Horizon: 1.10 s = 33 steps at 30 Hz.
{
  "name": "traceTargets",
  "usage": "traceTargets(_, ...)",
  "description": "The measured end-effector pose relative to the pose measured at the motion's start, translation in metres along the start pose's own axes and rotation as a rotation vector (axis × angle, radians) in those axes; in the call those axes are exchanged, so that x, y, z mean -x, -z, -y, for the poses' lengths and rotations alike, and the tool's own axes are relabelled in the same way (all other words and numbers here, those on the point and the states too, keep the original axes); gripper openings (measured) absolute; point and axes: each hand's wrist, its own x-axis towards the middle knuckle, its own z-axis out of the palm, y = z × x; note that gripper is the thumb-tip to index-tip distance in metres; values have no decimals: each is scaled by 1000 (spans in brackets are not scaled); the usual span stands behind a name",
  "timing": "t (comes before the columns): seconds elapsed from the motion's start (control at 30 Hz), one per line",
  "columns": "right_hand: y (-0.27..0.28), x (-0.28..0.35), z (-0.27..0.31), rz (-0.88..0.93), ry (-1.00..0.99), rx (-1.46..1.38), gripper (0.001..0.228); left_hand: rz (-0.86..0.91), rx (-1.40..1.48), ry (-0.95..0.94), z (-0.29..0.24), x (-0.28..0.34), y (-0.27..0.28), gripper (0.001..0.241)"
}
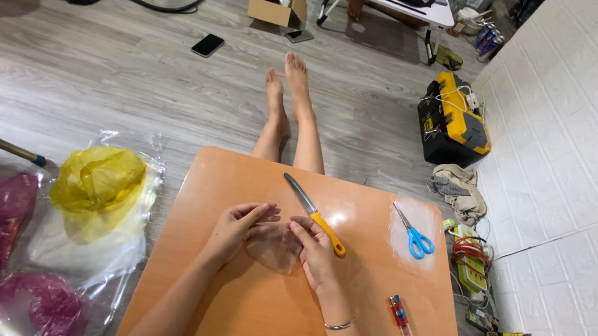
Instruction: The person is sitting on the floor and using a utility knife and scissors to cut a piece of clear plastic film to size on a small orange table.
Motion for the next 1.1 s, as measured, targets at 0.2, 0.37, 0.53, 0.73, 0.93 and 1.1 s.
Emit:
traceTargets(0.2, -11, 15, 5, -24, 56, 19, 22, 9, 15, -10, -1, 6, -2, 31)
traceTargets(0.37, -12, 14, 8, -36, 40, 20, 25, 34, 43, -18, -5, 8, -2, 33)
traceTargets(0.53, -15, 18, 14, -16, 28, 21, 28, 46, 55, 6, -2, 2, 2, 31)
traceTargets(0.73, -3, 9, 3, 1, 16, 33, 30, 53, 35, 10, -2, 5, 2, 30)
traceTargets(0.93, 2, 4, -1, 18, 11, 25, 30, 45, 34, -5, -9, 9, -3, 25)
traceTargets(1.1, 31, -4, 31, 261, -168, 61, 47, 281, -217, 176, -15, 18, 5, 17)
